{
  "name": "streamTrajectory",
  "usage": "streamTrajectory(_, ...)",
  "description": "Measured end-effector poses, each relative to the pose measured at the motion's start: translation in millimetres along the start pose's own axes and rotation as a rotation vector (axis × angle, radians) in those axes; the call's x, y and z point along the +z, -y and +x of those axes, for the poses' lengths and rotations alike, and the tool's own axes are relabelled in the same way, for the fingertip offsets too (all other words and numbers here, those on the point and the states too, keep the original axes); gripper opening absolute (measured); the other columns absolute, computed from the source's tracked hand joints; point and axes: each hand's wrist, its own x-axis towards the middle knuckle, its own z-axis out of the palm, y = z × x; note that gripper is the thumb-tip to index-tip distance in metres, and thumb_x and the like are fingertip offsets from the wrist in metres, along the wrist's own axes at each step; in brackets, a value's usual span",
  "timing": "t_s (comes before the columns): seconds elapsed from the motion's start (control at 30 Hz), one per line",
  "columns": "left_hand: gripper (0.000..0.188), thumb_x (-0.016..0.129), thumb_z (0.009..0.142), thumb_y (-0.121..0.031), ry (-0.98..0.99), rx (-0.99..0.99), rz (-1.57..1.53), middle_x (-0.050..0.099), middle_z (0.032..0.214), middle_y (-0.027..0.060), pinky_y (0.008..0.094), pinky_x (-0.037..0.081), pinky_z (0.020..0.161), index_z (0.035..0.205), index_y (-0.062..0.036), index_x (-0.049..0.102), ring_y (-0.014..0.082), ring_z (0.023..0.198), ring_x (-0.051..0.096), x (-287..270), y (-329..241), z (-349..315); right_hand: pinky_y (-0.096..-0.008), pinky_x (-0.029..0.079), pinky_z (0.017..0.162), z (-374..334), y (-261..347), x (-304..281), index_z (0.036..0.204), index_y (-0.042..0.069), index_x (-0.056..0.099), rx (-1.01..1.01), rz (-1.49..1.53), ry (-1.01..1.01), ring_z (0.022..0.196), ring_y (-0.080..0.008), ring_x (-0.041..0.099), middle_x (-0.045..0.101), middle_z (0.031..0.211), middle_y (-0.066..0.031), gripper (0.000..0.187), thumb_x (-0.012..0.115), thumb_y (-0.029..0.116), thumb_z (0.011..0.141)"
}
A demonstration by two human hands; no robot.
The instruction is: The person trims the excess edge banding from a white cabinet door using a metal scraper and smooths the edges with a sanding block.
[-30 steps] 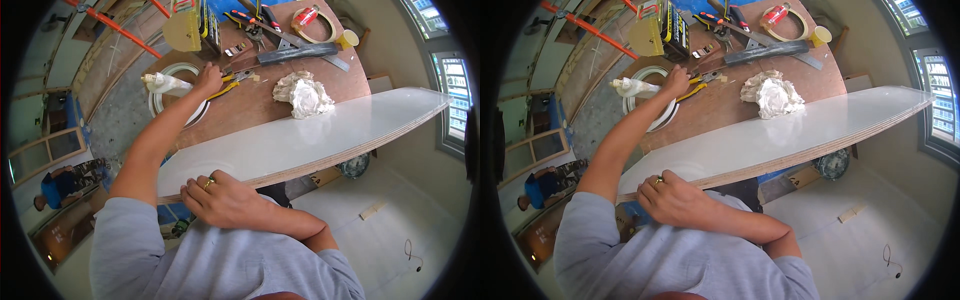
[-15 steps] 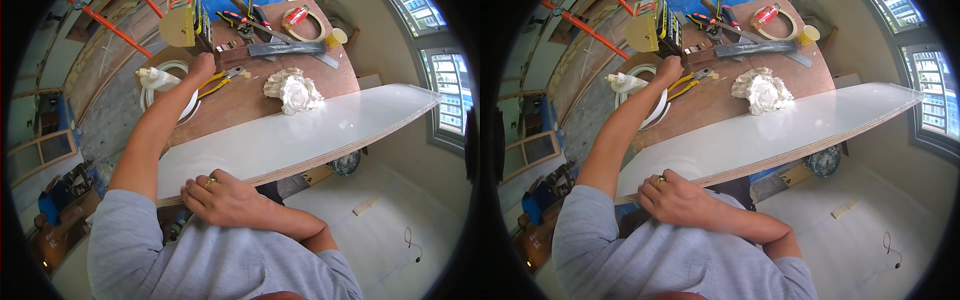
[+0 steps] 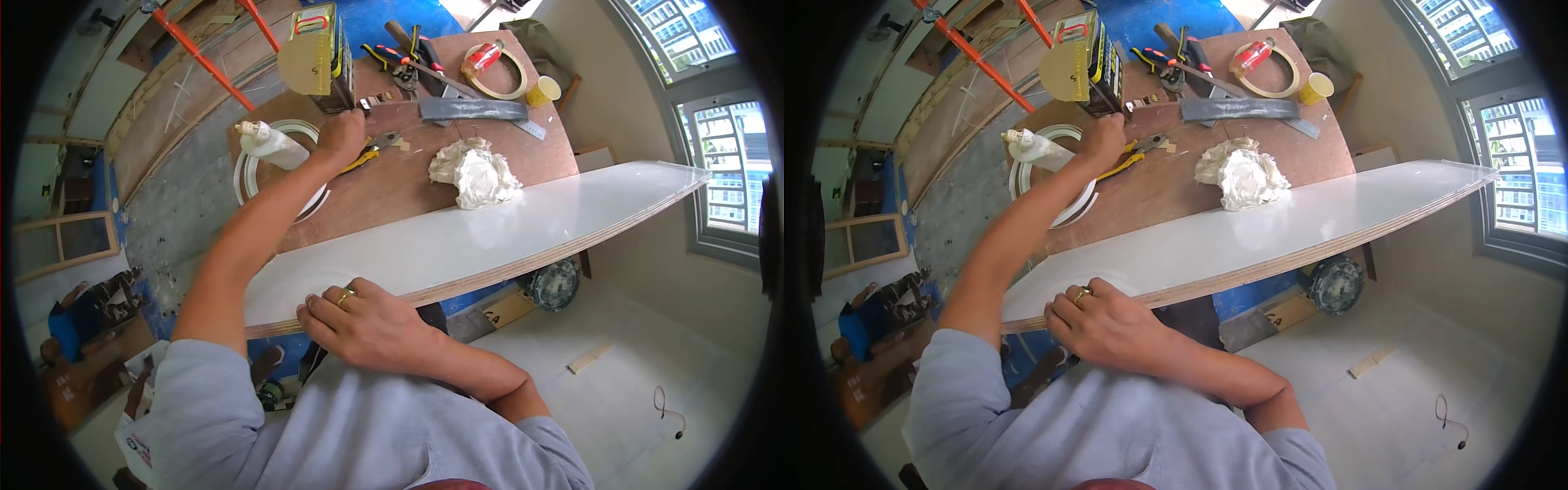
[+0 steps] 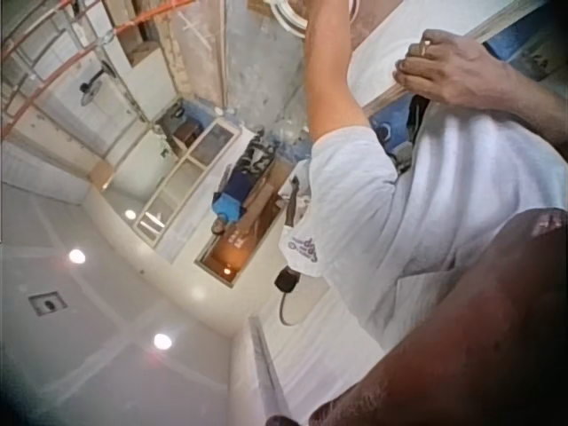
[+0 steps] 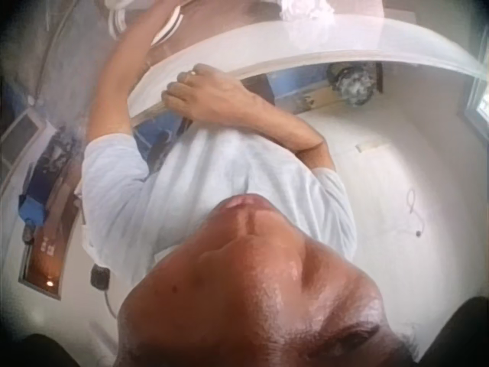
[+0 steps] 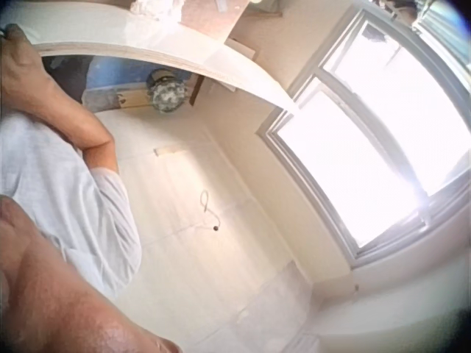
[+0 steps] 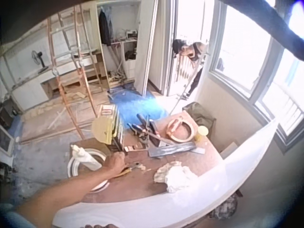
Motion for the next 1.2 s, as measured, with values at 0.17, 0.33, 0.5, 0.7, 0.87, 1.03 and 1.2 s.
streamTrajectory(0.17,0.015,0.063,0.086,-0.006,0.332,0.138,0.252,0.073,0.097,0.028,0.0527,0.058,0.078,0.092,0.0015,0.075,0.0452,0.092,0.072,-30.3,9.4,-1.7,-0.0309,0.049,0.071,4.5,-2.2,-6.2,0.116,0.003,0.066,0.0,-0.028,0.041,0.091,-0.0164,0.066,0.066,0.104,-0.0042,0.036,0.06,0.02,0.085)
streamTrajectory(0.33,0.017,0.063,0.087,-0.009,0.336,0.23,0.353,0.073,0.096,0.0255,0.0513,0.059,0.078,0.089,0.0012,0.076,0.0426,0.093,0.073,-106.6,-0.9,-27.6,-0.0342,0.052,0.076,17.3,-9.5,-5.0,0.128,0.008,0.062,-0.003,-0.059,0.14,0.093,-0.0193,0.067,0.064,0.103,-0.0038,0.043,0.06,0.022,0.088)
streamTrajectory(0.5,0.068,0.083,0.069,-0.006,0.108,0.181,-0.054,0.068,0.084,0.0193,0.0524,0.053,0.071,0.126,-0.0022,0.046,0.045,0.084,0.068,-205.3,43.1,-99.3,-0.0386,0.054,0.081,27.4,-11.5,3.3,0.146,0.019,0.054,-0.083,-0.207,0.073,0.096,-0.0224,0.068,0.065,0.107,-0.0045,0.056,0.058,0.017,0.09)
streamTrajectory(0.7,0.044,0.079,0.088,-0.049,-0.221,-0.317,0.052,0.075,0.103,0.0133,0.0502,0.057,0.071,0.109,-0.0117,0.068,0.0343,0.075,0.066,-346.5,91.7,-272.0,-0.0417,0.053,0.084,51.8,-16.5,-2.6,0.153,0.013,0.045,-0.105,-0.274,0.262,0.098,-0.0262,0.067,0.063,0.111,-0.0093,0.065,0.057,0.007,0.089)
streamTrajectory(0.87,0.019,0.068,0.101,-0.025,-0.844,-0.755,-0.848,0.063,0.076,0.0005,0.0238,0.04,0.052,0.101,-0.0069,0.062,0.0058,0.062,0.053,-238.6,139.9,-445.7,-0.0433,0.055,0.082,89.5,10.8,23.1,0.152,0.008,0.043,-0.182,-0.336,0.316,0.101,-0.0295,0.069,0.063,0.119,-0.0134,0.067,0.058,0.004,0.087)
streamTrajectory(1.03,0.021,0.069,0.1,-0.024,-0.622,-1.039,-1.495,0.067,0.079,0.0034,0.0235,0.047,0.055,0.109,-0.0057,0.064,0.0093,0.066,0.06,-71.5,168.0,-520.1,-0.0468,0.056,0.087,140.9,48.7,62.0,0.153,0.009,0.041,-0.089,-0.262,0.394,0.107,-0.0371,0.068,0.058,0.139,-0.0167,0.071,0.072,0.019,0.091)
streamTrajectory(1.2,0.026,0.067,0.099,-0.018,-0.339,-1.05,-1.839,0.07,0.088,0.0071,0.0237,0.05,0.061,0.119,-0.0023,0.062,0.0119,0.07,0.063,25.3,157.8,-522.6,-0.0436,0.055,0.09,186.0,79.6,100.7,0.145,0.005,0.05,0.027,-0.196,0.437,0.111,-0.0353,0.069,0.067,0.127,-0.0211,0.058,0.072,0.02,0.094)
